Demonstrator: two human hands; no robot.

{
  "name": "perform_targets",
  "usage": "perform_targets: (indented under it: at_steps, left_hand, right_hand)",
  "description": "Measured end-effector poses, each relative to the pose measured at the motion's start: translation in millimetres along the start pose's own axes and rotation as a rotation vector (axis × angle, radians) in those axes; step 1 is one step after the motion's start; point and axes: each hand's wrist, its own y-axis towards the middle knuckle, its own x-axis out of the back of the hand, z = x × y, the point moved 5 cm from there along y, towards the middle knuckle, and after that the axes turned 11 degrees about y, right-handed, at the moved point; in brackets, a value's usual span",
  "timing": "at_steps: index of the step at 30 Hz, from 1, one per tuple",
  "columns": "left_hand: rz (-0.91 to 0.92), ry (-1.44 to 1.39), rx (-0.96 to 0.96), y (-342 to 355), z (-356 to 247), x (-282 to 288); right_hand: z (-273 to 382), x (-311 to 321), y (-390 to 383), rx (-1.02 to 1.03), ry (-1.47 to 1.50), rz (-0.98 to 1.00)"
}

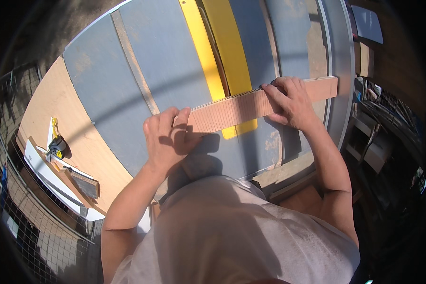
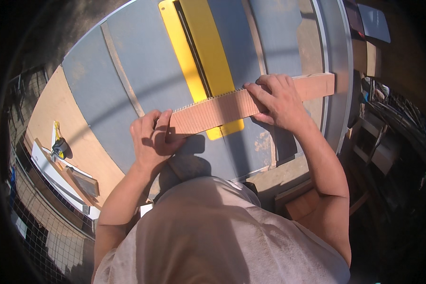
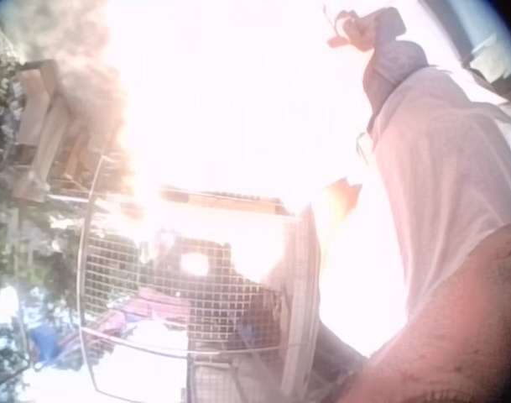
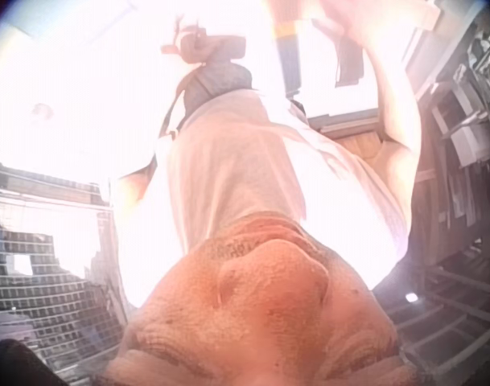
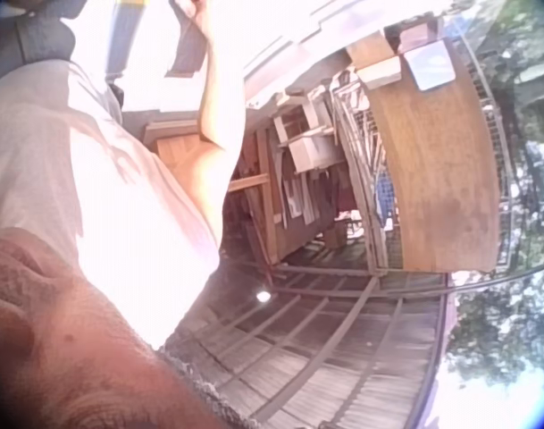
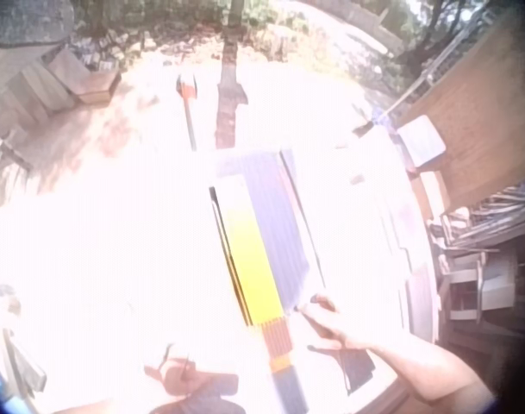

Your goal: The person uses a table saw to cut a long, thin piece of wood with a serrated edge. They repeatedly feed the wood through the saw blade, flipping it over between passes to cut both sides.

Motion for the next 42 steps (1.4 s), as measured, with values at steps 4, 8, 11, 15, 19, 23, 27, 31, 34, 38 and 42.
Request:
perform_targets:
  at_steps: [4, 8, 11, 15, 19, 23, 27, 31, 34, 38, 42]
  left_hand:
    - [0.114, 0.0, 0.024, 11.5, 4.0, 6.4]
    - [0.163, -0.003, 0.071, 23.3, 9.8, 7.0]
    - [0.19, 0.026, 0.09, 27.8, 11.9, 7.1]
    - [0.204, 0.047, 0.109, 31.0, 12.7, 6.2]
    - [0.166, 0.041, 0.11, 35.9, 15.0, 7.4]
    - [0.152, 0.043, 0.115, 44.8, 22.9, 7.2]
    - [0.152, 0.062, 0.107, 58.8, 27.6, 11.5]
    - [0.179, 0.086, 0.142, 68.9, 33.7, 10.5]
    - [0.209, 0.101, 0.168, 74.6, 39.9, 8.5]
    - [0.25, 0.121, 0.181, 79.5, 43.9, 8.2]
    - [0.274, 0.115, 0.193, 85.3, 45.1, 8.5]
  right_hand:
    - [-2.6, 1.2, 6.2, 0.0, -0.012, -0.004]
    - [-7.1, 2.8, 14.1, 0.009, -0.008, -0.026]
    - [-7.7, 5.2, 17.5, 0.004, -0.008, -0.022]
    - [-7.5, 8.3, 22.9, -0.033, 0.002, -0.001]
    - [-14.4, 10.5, 31.5, -0.045, 0.007, -0.033]
    - [-15.1, 16.7, 43.8, -0.04, 0.016, -0.042]
    - [-18.2, 19.1, 52.2, -0.051, 0.004, -0.074]
    - [-24.8, 21.9, 61.8, -0.037, -0.022, -0.081]
    - [-26.3, 25.8, 70.1, -0.07, -0.033, -0.051]
    - [-24.1, 29.4, 77.2, -0.138, -0.012, -0.013]
    - [-25.3, 31.3, 79.2, -0.172, -0.011, -0.008]
